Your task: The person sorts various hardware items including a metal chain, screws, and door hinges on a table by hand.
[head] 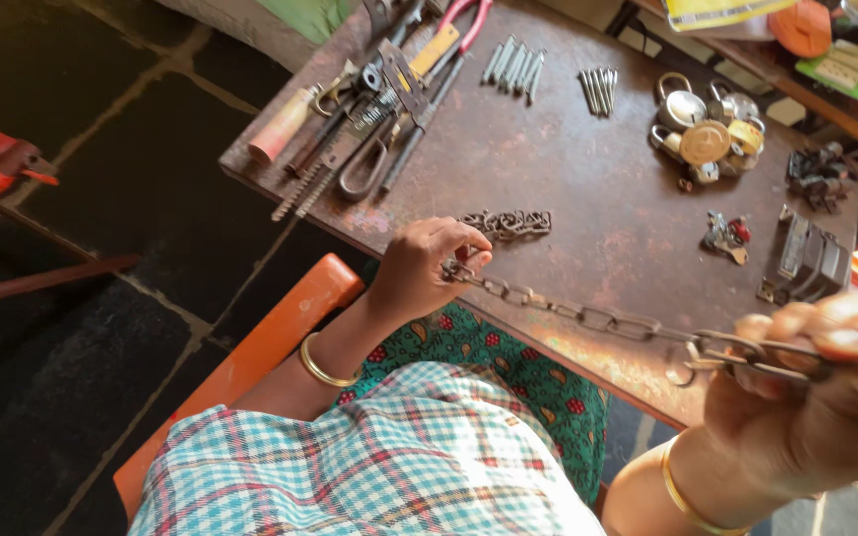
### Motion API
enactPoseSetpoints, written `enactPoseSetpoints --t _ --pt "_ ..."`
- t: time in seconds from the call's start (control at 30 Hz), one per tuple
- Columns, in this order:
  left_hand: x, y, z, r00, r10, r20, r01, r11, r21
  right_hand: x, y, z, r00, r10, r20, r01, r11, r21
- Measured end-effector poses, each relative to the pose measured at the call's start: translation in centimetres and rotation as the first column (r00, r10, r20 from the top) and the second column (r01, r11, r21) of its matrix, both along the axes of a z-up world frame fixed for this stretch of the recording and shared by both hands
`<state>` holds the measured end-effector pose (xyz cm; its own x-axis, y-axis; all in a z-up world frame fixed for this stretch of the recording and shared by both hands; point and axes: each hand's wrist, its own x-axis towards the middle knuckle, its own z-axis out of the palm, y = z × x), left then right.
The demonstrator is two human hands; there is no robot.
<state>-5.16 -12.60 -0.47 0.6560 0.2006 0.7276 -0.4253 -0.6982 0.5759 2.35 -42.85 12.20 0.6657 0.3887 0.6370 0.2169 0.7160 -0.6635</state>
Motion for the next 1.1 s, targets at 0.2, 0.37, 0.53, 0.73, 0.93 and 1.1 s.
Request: enactPoseSetpoints --t 0.2,0.37,0.53,0.73,0.93,1.1 --pt "0.0 0.3 -0.8 0.998 0.069 -0.002 -0.069 0.997 0.025 -0.6 -5.3 -1.9 0.990 0.019 -0.141 0.000 0.990 0.138" --pt "0.0 1.0 -2.0 0.995 0.090 -0.040 -0.091 0.996 -0.019 -0.8 -8.4 -3.0 0.982 -0.128 -0.140 0.151 0.974 0.169" --pt "0.1 2.2 -2.9 0.987 0.125 -0.097 -0.132 0.989 -0.070 -0.6 -9.1 -3.0 0.966 -0.234 -0.111 0.251 0.952 0.175" --pt "0.5 2.6 -3.8 0.951 0.197 -0.237 -0.209 0.978 -0.026 0.1 -7.3 -3.6 0.936 -0.341 -0.090 0.350 0.925 0.144" --pt "1.3 2.0 -4.4 0.918 0.313 -0.243 -0.262 0.940 0.220 3.1 -3.4 -4.0 0.878 -0.478 -0.042 0.479 0.877 0.041" --pt "1.5 1.9 -4.4 0.903 0.325 -0.281 -0.263 0.935 0.237 4.8 0.7 -4.2 0.850 -0.522 -0.067 0.519 0.853 -0.053"
